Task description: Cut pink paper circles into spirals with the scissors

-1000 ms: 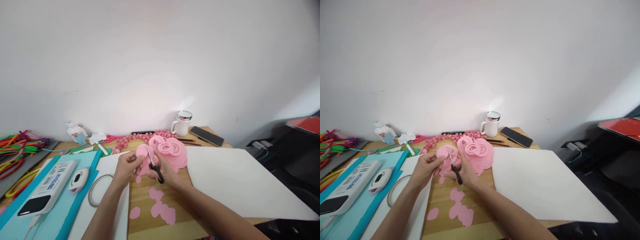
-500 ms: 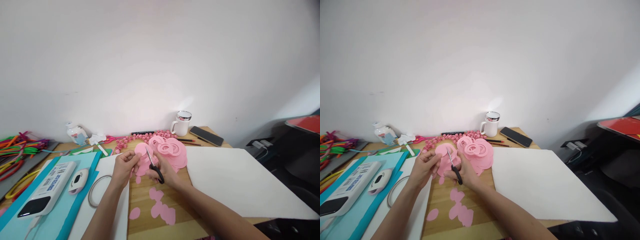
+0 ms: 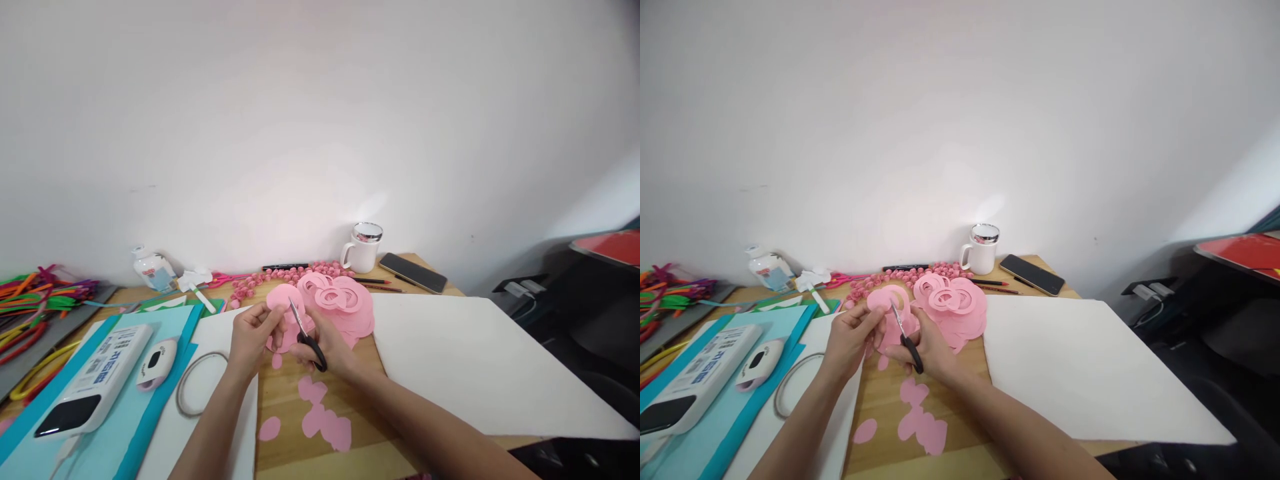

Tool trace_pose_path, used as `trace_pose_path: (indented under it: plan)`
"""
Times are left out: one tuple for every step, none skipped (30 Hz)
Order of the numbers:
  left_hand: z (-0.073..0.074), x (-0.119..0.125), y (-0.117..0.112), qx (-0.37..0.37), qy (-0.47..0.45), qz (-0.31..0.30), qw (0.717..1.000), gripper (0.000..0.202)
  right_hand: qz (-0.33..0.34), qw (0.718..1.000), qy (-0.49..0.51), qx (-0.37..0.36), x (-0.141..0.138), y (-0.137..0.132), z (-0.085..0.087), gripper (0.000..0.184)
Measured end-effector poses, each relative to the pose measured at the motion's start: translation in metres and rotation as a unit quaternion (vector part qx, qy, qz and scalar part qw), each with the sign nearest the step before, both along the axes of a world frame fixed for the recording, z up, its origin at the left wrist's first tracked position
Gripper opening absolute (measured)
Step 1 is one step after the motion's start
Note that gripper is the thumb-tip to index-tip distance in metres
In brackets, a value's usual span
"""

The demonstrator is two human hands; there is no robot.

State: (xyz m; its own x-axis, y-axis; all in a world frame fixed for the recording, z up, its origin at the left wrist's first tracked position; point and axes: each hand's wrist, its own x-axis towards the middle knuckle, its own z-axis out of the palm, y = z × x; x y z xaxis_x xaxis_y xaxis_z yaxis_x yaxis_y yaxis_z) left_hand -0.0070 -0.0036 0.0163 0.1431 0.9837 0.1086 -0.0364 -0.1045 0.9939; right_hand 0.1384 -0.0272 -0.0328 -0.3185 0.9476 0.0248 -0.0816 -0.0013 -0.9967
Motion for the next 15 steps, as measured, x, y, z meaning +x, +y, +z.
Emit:
trace_pose_path:
  plan:
    - [0.000, 0.000, 0.000, 0.000, 0.000, 0.001, 1.000, 0.030, 0.006, 1.000, -0.003, -0.001, 0.000, 0.000, 0.000, 0.079]
    - [0.001, 0.000, 0.000, 0.000, -0.002, 0.003, 1.000, 0.030, 0.012, 1.000, -0.005, -0.002, 0.000, 0.000, 0.001, 0.077]
    - [0.001, 0.000, 0.000, 0.000, -0.002, 0.003, 1.000, 0.029, 0.016, 1.000, -0.008, -0.002, 0.000, 0.000, 0.002, 0.077]
    - [0.002, 0.000, -0.001, 0.001, -0.001, 0.001, 1.000, 0.029, 0.020, 1.000, -0.009, -0.002, 0.000, -0.001, 0.004, 0.077]
    - [0.002, -0.001, -0.001, 0.001, 0.003, -0.003, 1.000, 0.029, 0.020, 1.000, -0.007, -0.002, 0.000, -0.001, 0.006, 0.079]
    - [0.003, -0.001, -0.001, 0.001, 0.009, -0.009, 1.000, 0.029, 0.019, 1.000, -0.001, -0.001, 0.001, -0.002, 0.008, 0.082]
    - [0.004, -0.002, -0.001, 0.000, 0.018, -0.017, 1.000, 0.029, 0.015, 1.000, 0.007, 0.000, 0.001, -0.002, 0.011, 0.083]
    - [0.005, -0.002, -0.001, -0.001, 0.027, -0.025, 0.999, 0.030, 0.011, 1.000, 0.019, 0.003, 0.002, -0.003, 0.013, 0.082]
    - [0.005, -0.003, -0.002, -0.002, 0.035, -0.030, 0.999, 0.030, 0.011, 0.999, 0.033, 0.007, 0.002, -0.004, 0.015, 0.080]
    - [0.006, -0.003, -0.002, -0.003, 0.041, -0.034, 0.999, 0.031, 0.012, 0.999, 0.046, 0.012, 0.003, -0.004, 0.017, 0.076]
    - [0.007, -0.003, -0.002, -0.003, 0.044, -0.036, 0.998, 0.031, 0.014, 0.998, 0.056, 0.017, 0.003, -0.004, 0.018, 0.072]
    - [0.007, -0.003, -0.002, -0.004, 0.043, -0.036, 0.998, 0.031, 0.016, 0.998, 0.059, 0.020, 0.003, -0.004, 0.018, 0.069]
    - [0.007, -0.003, -0.002, -0.006, 0.041, -0.036, 0.999, 0.031, 0.015, 0.998, 0.058, 0.021, 0.003, -0.004, 0.017, 0.066]
    - [0.007, -0.003, -0.002, -0.009, 0.037, -0.036, 0.999, 0.030, 0.014, 0.998, 0.052, 0.020, 0.003, -0.003, 0.016, 0.064]
    - [0.007, -0.003, -0.001, -0.013, 0.033, -0.036, 0.999, 0.030, 0.011, 0.999, 0.044, 0.019, 0.003, -0.003, 0.015, 0.062]
